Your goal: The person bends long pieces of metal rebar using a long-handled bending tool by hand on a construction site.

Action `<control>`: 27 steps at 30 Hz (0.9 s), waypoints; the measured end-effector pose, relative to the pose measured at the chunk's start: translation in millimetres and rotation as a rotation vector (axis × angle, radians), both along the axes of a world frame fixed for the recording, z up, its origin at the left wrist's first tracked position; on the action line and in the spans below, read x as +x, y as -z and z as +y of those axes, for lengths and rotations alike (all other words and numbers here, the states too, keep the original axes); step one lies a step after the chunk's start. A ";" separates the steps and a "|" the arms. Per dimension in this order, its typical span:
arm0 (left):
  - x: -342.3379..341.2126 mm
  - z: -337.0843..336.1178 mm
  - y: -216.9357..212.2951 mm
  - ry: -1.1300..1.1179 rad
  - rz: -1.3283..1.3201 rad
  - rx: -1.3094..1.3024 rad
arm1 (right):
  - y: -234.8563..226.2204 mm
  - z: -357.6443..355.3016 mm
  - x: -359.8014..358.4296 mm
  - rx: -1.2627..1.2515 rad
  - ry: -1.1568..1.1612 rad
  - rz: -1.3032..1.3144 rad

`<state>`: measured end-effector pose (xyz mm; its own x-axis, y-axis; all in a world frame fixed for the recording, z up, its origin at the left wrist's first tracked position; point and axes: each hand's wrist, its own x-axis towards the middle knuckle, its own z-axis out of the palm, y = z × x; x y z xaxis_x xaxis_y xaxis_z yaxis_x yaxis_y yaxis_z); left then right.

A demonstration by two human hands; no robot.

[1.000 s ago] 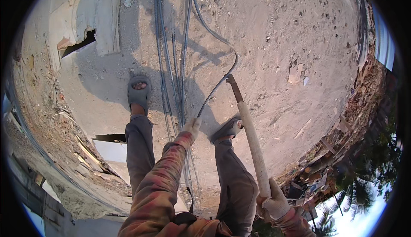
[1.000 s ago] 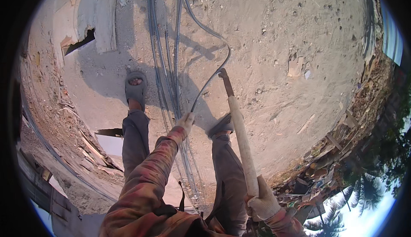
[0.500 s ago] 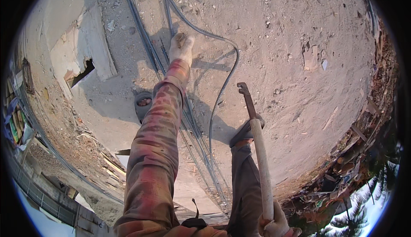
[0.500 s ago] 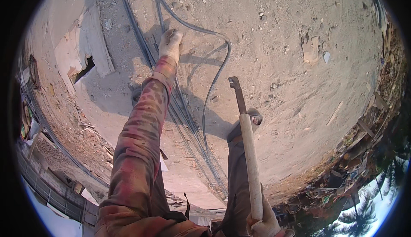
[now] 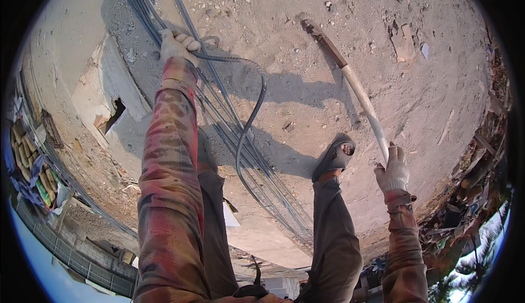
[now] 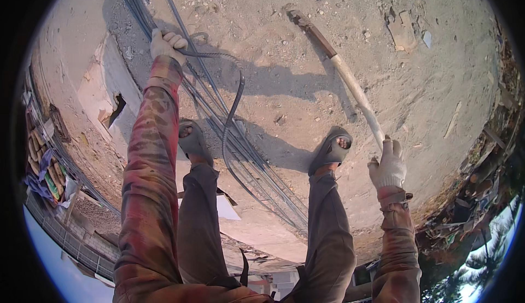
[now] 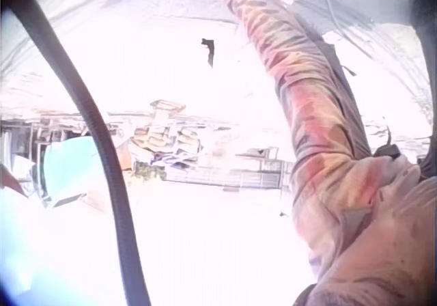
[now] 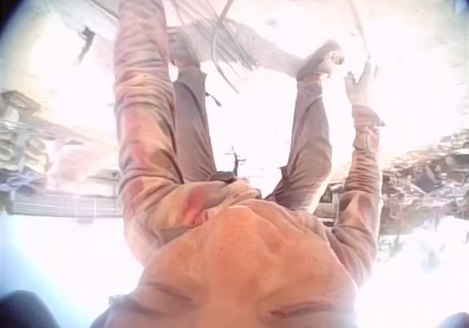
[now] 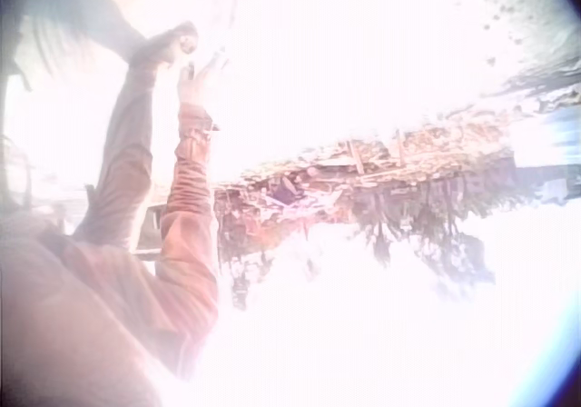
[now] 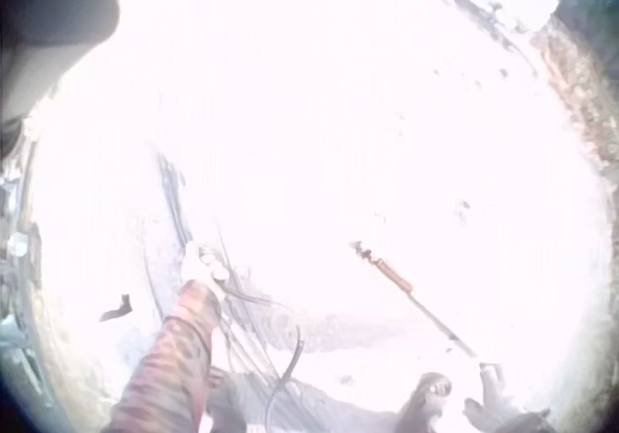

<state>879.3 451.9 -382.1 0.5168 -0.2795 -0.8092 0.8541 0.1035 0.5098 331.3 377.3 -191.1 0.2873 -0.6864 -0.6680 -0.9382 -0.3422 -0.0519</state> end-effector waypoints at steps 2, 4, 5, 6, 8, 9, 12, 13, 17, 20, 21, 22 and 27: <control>4.7 3.0 -4.5 0.034 -0.071 0.150 | 13.3 53.6 53.1 0.156 0.159 -0.214; 1.4 0.5 -9.1 -0.035 -0.086 0.165 | 19.7 134.4 118.7 0.396 0.208 -0.491; -1.8 -2.9 -12.8 -0.071 -0.156 0.220 | 22.9 175.7 151.2 0.412 0.258 -0.522; -6.1 -6.7 -17.8 -0.095 -0.169 0.278 | 28.9 213.1 182.2 0.390 0.360 -0.468; -12.7 -13.8 -34.1 -0.086 -0.182 0.243 | 37.7 264.3 226.7 0.601 0.631 -0.260; -14.3 -16.2 -45.0 -0.082 -0.187 0.235 | 35.2 277.8 234.8 0.594 0.845 -0.478; -15.3 -4.8 -90.6 -0.091 -0.115 0.223 | 8.4 282.6 217.2 0.618 1.042 -0.705; -16.1 -0.6 -108.5 -0.094 -0.095 0.157 | -3.4 281.0 209.2 0.584 1.016 -0.721; -24.7 20.8 -187.3 -0.112 -0.107 -0.004 | -53.8 294.7 161.7 0.465 0.952 -0.671; -57.9 25.7 -231.1 -0.051 -0.263 -0.041 | -73.0 317.8 120.7 0.581 1.167 -0.605; -73.9 27.3 -239.6 -0.051 -0.246 -0.007 | -77.5 325.4 109.9 0.647 1.296 -0.578; -86.7 30.2 -245.2 0.005 -0.329 -0.106 | -80.4 330.3 100.2 0.710 1.420 -0.547; -100.1 53.7 -230.0 -0.013 0.079 -0.471 | -89.6 324.3 72.6 0.778 0.962 -0.183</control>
